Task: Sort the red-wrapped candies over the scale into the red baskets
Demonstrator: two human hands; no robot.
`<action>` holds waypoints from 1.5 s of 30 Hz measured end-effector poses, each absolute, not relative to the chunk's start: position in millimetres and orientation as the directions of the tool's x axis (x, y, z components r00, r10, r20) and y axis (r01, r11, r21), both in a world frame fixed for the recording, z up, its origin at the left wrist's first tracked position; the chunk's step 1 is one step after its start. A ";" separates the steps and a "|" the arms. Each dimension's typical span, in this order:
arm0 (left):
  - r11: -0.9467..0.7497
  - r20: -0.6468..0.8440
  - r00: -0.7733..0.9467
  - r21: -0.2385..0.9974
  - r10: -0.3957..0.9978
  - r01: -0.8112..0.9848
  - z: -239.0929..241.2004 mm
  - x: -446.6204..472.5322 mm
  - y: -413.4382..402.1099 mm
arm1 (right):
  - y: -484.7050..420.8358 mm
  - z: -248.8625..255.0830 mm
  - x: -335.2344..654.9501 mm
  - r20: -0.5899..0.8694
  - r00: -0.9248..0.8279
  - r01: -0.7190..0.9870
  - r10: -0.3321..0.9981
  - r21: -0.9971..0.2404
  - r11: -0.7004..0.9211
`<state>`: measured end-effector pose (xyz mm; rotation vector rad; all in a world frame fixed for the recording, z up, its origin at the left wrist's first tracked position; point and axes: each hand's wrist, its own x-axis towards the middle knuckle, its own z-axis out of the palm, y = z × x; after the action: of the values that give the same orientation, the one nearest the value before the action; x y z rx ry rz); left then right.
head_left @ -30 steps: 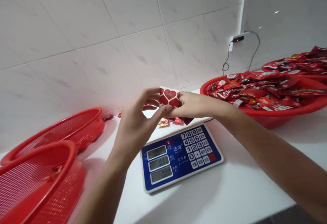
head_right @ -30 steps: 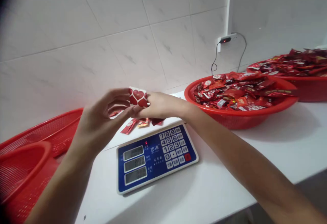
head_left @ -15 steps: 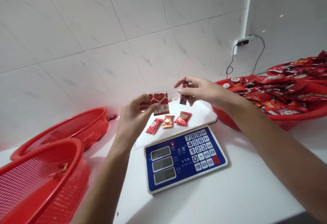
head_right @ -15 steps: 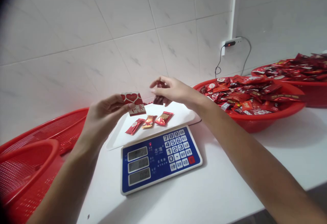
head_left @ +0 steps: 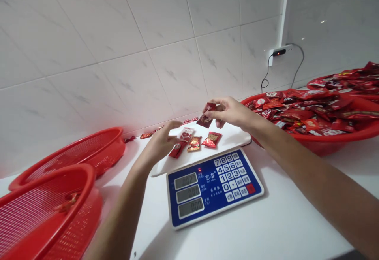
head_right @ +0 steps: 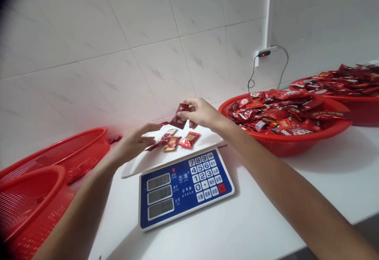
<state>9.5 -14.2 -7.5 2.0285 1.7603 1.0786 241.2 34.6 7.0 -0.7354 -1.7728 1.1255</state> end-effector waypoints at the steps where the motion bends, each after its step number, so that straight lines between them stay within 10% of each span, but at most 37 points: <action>1: -0.222 0.332 0.012 0.604 0.943 0.765 -4.6 7.3 -15.5 | 35.4 5.5 240.2 0.374 -0.435 0.018 0.819 -0.906 0.422; 16: -0.419 0.408 0.159 0.695 0.899 0.585 10.9 50.8 -44.4 | 16.4 6.6 229.9 0.305 -0.660 -0.030 0.686 -0.924 0.382; 22: -0.410 0.372 0.184 0.744 0.910 0.527 11.5 48.6 -43.1 | 19.5 3.0 235.4 0.430 -0.650 0.265 0.626 -0.644 0.717; 26: -0.455 0.423 0.175 0.771 0.889 0.447 18.4 47.1 -47.6 | 21.0 -0.1 230.8 0.541 -0.620 0.016 0.569 -0.715 0.699; 32: -0.579 0.823 0.273 0.081 0.498 0.811 22.1 53.1 -59.6 | 21.9 1.9 226.7 0.561 -0.580 -0.111 0.591 -0.773 0.624; 35: -0.532 0.844 0.332 -0.066 0.422 0.844 18.9 57.0 -63.2 | 20.8 2.1 227.1 0.425 -0.678 -0.084 0.600 -0.856 0.511; 40: -0.459 0.868 0.144 0.105 0.476 0.882 16.5 59.4 -62.1 | 21.2 2.8 232.0 0.358 -0.707 -0.018 0.610 -0.871 0.491; 45: -0.492 0.701 0.042 0.455 0.711 0.742 22.8 55.0 -61.2 | 16.6 6.2 234.7 0.623 -0.524 0.180 0.581 -0.585 0.791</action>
<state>55.0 -61.2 22.8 2.2907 1.5993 1.5070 234.7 16.6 6.2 -0.5629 -2.0973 0.5776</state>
